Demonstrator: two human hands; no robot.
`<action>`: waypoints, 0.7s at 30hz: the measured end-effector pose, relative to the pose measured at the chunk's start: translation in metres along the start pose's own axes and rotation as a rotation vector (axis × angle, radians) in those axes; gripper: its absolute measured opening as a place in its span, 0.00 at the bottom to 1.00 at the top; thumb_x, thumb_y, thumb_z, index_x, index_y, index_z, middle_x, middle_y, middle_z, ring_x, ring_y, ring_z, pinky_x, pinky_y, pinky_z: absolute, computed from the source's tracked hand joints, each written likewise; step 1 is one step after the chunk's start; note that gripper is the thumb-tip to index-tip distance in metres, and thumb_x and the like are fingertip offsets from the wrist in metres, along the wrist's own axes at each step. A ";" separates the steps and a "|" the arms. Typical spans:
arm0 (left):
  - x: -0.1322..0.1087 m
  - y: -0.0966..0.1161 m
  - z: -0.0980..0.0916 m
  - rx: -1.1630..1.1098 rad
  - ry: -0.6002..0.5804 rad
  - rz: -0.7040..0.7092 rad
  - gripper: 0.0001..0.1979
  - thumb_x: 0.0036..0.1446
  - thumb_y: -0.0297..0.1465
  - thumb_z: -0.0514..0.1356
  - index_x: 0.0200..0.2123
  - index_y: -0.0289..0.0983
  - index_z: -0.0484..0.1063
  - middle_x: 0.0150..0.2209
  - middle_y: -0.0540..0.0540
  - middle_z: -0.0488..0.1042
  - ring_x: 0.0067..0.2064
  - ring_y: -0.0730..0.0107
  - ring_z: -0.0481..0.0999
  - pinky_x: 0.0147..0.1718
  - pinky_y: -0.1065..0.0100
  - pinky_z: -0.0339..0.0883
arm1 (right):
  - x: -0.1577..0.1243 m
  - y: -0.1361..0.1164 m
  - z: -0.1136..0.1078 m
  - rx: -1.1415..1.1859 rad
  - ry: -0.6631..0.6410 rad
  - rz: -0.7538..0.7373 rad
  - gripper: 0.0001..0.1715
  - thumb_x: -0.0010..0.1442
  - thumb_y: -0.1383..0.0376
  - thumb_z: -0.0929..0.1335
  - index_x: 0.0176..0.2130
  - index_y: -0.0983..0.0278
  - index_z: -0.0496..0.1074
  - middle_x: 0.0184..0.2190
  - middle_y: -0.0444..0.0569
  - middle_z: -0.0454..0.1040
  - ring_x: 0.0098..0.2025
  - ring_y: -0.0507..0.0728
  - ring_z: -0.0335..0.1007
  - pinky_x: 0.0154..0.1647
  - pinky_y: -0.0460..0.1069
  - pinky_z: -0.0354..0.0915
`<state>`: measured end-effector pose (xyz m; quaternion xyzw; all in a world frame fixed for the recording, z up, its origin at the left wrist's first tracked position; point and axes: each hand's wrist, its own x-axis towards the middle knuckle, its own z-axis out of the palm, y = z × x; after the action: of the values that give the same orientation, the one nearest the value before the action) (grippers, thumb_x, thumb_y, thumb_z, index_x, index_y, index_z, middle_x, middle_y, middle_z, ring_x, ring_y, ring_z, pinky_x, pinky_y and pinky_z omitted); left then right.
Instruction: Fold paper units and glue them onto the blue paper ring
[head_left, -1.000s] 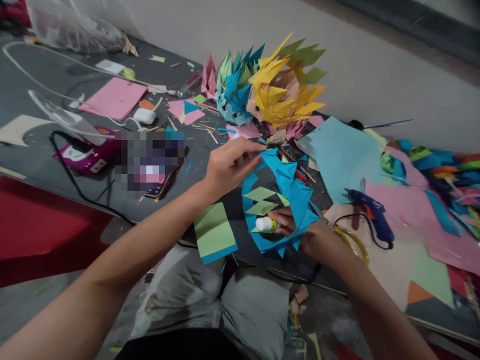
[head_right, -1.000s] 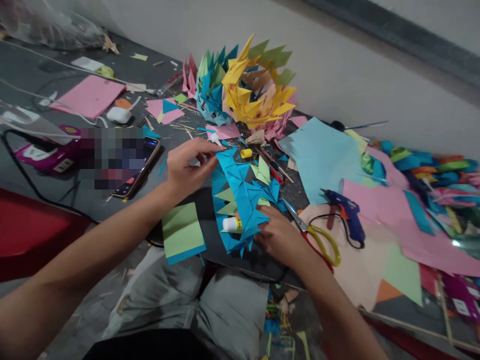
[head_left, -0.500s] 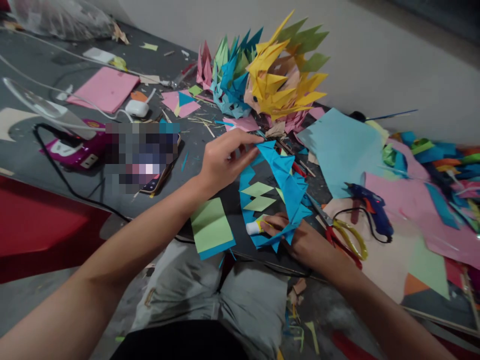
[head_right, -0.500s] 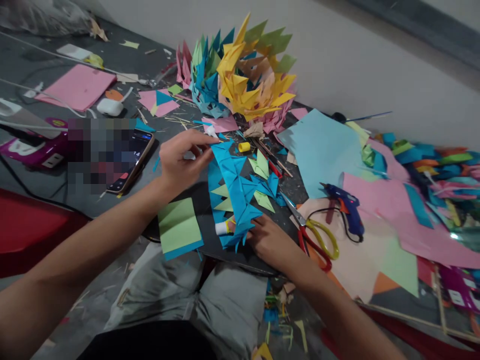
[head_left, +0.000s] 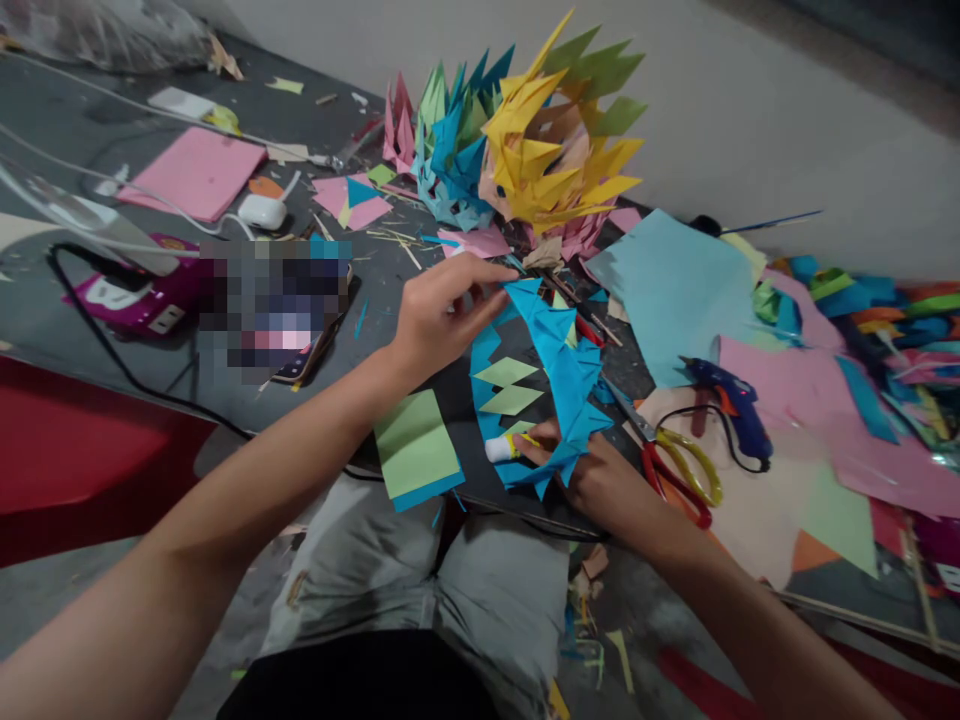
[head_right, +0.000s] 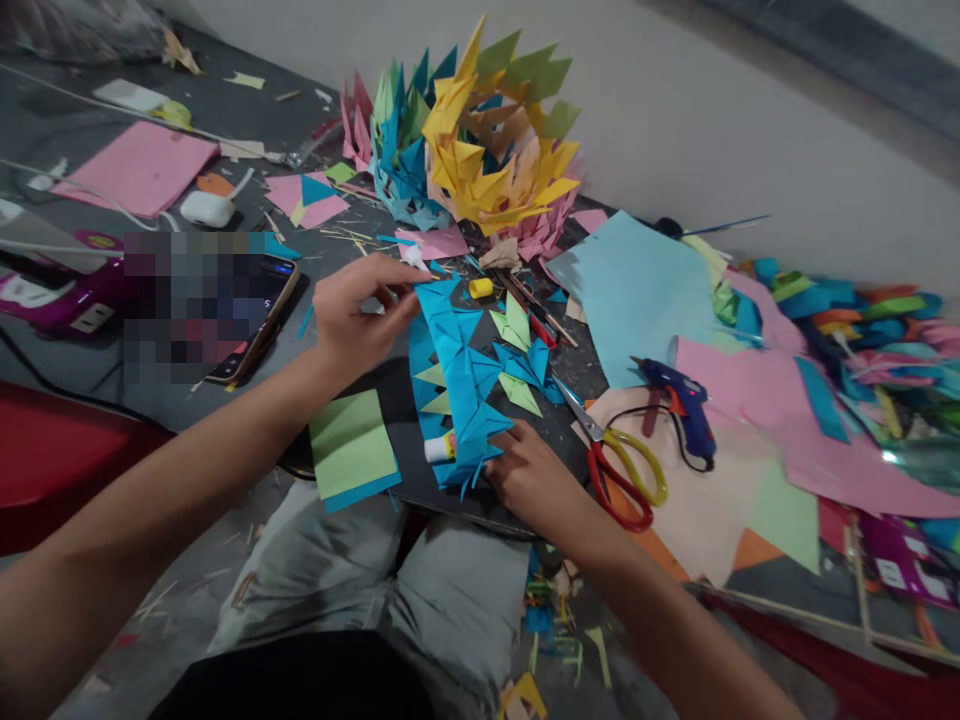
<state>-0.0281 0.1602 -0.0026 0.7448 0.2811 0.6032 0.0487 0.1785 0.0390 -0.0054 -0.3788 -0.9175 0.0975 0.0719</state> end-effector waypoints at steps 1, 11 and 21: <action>0.000 0.000 0.000 0.000 -0.007 -0.003 0.07 0.57 0.32 0.55 0.36 0.37 0.71 0.27 0.49 0.72 0.25 0.81 0.68 0.22 0.78 0.61 | 0.003 0.001 0.000 0.011 0.008 -0.008 0.18 0.57 0.75 0.60 0.33 0.60 0.75 0.35 0.50 0.73 0.41 0.58 0.68 0.44 0.54 0.67; -0.001 0.001 0.001 0.010 -0.015 -0.044 0.08 0.58 0.33 0.54 0.35 0.37 0.71 0.28 0.48 0.73 0.25 0.81 0.68 0.22 0.79 0.62 | -0.002 -0.003 0.002 -0.108 -0.022 -0.008 0.18 0.56 0.76 0.59 0.37 0.63 0.73 0.42 0.54 0.72 0.43 0.59 0.67 0.45 0.56 0.66; -0.001 0.000 0.000 0.005 -0.028 -0.033 0.08 0.58 0.35 0.53 0.36 0.40 0.71 0.28 0.49 0.72 0.24 0.80 0.68 0.20 0.77 0.62 | -0.007 -0.020 0.024 -0.105 0.081 0.120 0.32 0.54 0.78 0.54 0.55 0.62 0.61 0.42 0.53 0.72 0.49 0.60 0.65 0.54 0.61 0.61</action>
<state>-0.0276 0.1597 -0.0033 0.7485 0.2942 0.5913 0.0605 0.1647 0.0173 -0.0246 -0.4398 -0.8934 0.0380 0.0831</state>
